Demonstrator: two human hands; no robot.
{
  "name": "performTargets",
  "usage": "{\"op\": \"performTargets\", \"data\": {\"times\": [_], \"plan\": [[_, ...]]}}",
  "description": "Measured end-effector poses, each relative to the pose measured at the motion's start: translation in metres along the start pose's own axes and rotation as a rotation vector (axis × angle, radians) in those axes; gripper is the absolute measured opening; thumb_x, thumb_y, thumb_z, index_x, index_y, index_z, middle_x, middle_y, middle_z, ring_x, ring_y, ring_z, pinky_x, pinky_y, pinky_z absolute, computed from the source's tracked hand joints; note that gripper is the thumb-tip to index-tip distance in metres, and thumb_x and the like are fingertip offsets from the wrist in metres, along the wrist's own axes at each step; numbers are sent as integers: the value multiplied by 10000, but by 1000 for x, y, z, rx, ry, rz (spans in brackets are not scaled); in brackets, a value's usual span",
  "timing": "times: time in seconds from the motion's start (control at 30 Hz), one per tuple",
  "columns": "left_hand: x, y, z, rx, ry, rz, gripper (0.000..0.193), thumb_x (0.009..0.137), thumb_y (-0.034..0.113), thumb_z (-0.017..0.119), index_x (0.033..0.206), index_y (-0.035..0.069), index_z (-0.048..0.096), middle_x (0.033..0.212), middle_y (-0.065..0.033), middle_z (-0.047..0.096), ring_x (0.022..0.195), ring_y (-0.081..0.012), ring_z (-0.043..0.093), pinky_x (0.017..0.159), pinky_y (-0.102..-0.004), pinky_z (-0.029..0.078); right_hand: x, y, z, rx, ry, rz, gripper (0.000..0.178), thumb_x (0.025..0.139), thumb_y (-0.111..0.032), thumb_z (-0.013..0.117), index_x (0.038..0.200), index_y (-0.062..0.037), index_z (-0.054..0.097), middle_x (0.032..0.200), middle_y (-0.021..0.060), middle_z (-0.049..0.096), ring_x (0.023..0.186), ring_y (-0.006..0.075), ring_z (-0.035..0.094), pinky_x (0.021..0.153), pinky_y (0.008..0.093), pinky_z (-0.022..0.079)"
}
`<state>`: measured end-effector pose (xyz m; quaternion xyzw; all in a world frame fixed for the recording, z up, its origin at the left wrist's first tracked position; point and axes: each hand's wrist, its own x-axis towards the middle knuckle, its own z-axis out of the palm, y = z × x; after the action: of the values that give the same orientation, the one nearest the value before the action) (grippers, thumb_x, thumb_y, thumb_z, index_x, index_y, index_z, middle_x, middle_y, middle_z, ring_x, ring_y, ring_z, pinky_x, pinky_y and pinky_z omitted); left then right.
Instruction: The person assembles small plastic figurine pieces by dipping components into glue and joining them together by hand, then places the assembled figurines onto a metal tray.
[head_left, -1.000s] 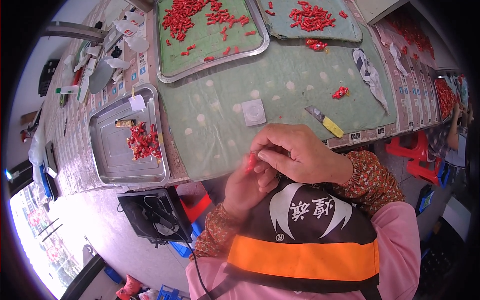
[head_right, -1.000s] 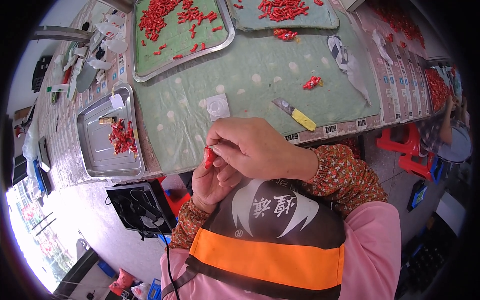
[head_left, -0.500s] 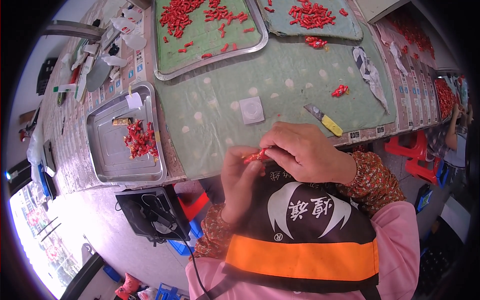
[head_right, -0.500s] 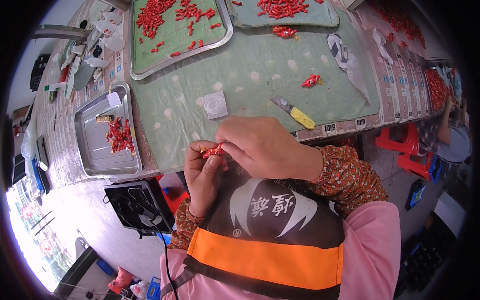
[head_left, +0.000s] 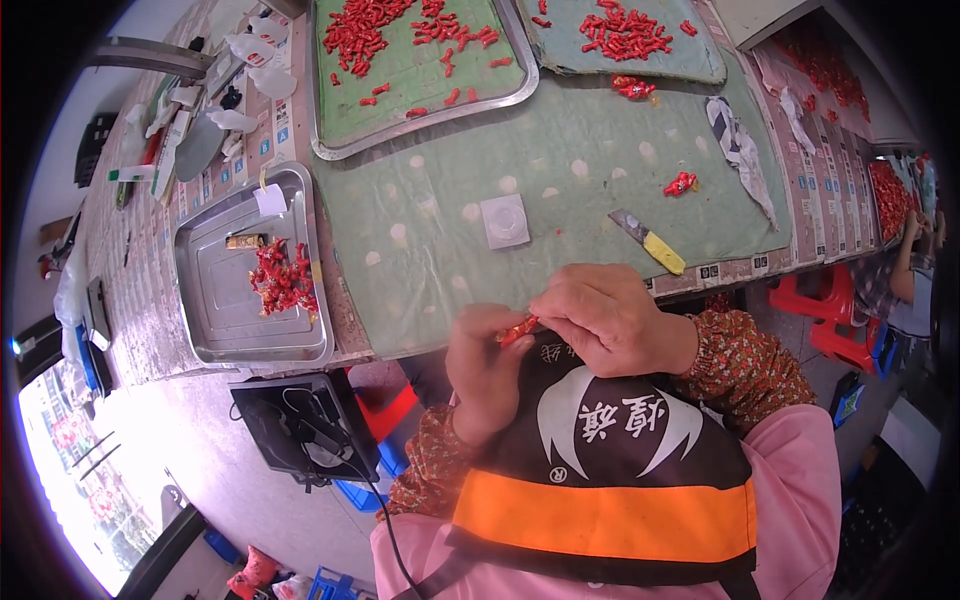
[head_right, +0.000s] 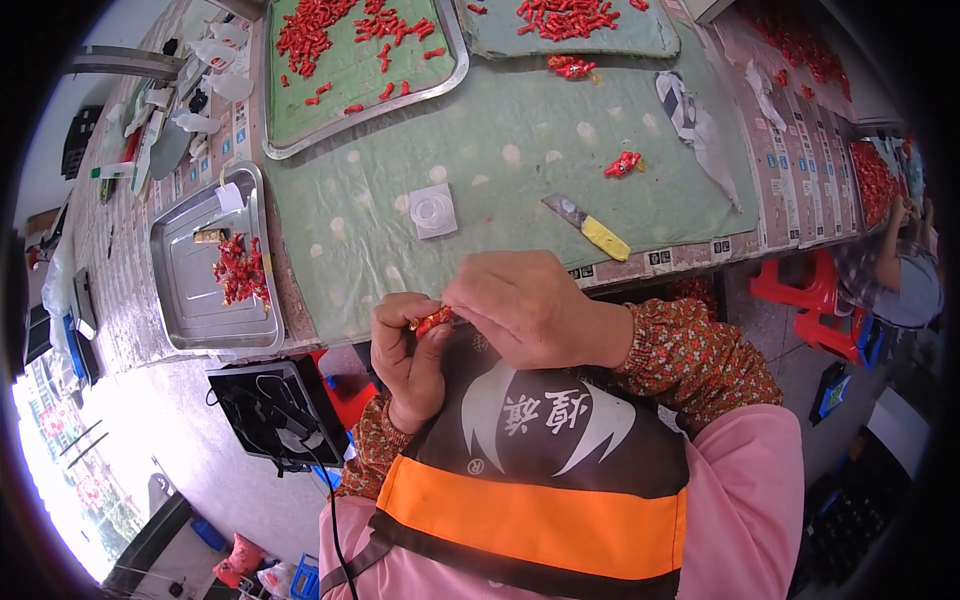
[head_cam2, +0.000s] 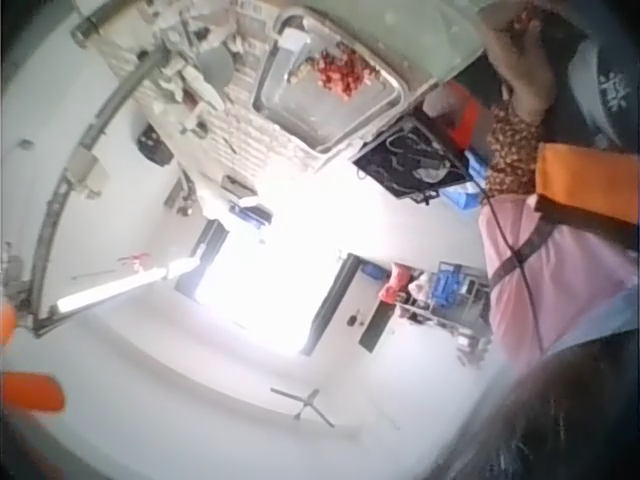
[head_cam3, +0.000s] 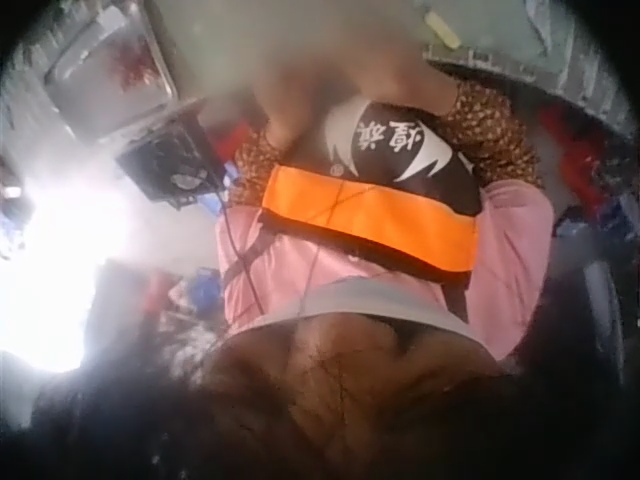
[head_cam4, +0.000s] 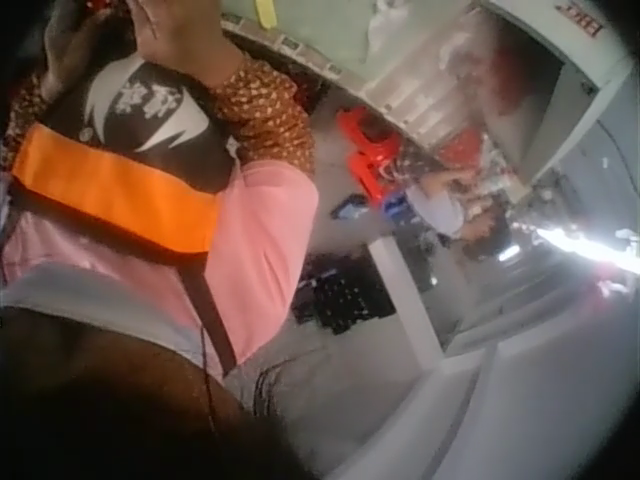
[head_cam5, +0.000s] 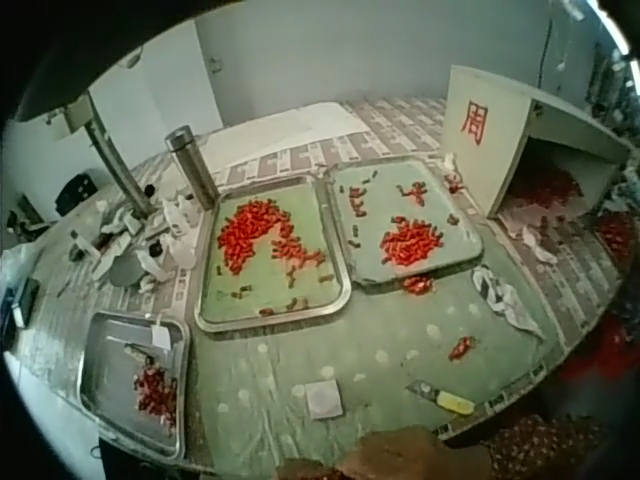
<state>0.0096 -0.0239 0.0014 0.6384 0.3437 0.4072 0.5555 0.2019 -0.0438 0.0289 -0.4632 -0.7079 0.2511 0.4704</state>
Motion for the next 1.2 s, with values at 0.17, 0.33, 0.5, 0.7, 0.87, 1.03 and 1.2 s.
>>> {"op": "performTargets", "data": {"times": [0.17, 0.33, 0.5, 0.7, 0.87, 1.03, 1.2], "plan": [[1, -1, 0, 7, 9, -4, 301, 810, -120, 660, 1068, 14, 581, 1025, -97, 561, 886, -175, 552, 815, -281, 458, 0, 1, 3, -11, 4, 16, 149, 806, 20, 666, 897, -42, 565, 736, 93, 540, 623, 310, 580, 512, 392, 440], [0, 1, -3, -111, -13, -136, 207, 900, -48, 612, 1091, 3, 548, 1050, -67, 561, 905, -108, 534, 845, -232, 444, 4, 3, 3, -25, -7, -17, 212, 789, 83, 678, 954, -18, 591, 737, 103, 567, 612, 277, 584, 518, 362, 441], [10, 4, -12, -254, -15, -293, 194, 951, -3, 614, 1126, 11, 531, 1035, -29, 599, 882, -78, 579, 812, -222, 485, 15, -4, -4, -70, -83, 91, 184, 821, 26, 674, 971, -41, 589, 793, 114, 591, 677, 316, 615, 571, 384, 476], [37, 19, -73, -86, 396, -251, 179, 985, 140, 610, 1128, 34, 610, 882, 6, 601, 687, -36, 499, 601, -181, 405, 16, -8, -21, -62, -6, 196, 242, 821, 93, 648, 1041, 0, 613, 822, 111, 603, 653, 227, 606, 564, 311, 469], [47, 12, -162, 165, 674, -195, 179, 988, 127, 600, 1132, 26, 639, 940, 20, 605, 778, -37, 521, 667, -172, 411, 8, -3, -41, -94, 31, 247, 196, 842, 97, 636, 1017, 9, 627, 824, 89, 605, 656, 156, 595, 568, 268, 460], [46, -10, -198, 377, 713, -290, 201, 975, 114, 613, 1143, 21, 672, 967, 13, 615, 814, -62, 531, 731, -207, 431, -3, 4, -62, -43, 127, 405, 123, 900, 63, 599, 1011, 19, 630, 830, 46, 607, 677, 83, 567, 606, 229, 452], [51, -8, -188, 873, 723, -130, 256, 933, 98, 626, 1178, 69, 693, 985, -38, 615, 826, -144, 580, 777, -297, 470, -12, 7, -69, -19, 195, 455, 114, 931, 39, 565, 1022, 28, 633, 822, 33, 603, 682, 74, 561, 639, 217, 449]]}}
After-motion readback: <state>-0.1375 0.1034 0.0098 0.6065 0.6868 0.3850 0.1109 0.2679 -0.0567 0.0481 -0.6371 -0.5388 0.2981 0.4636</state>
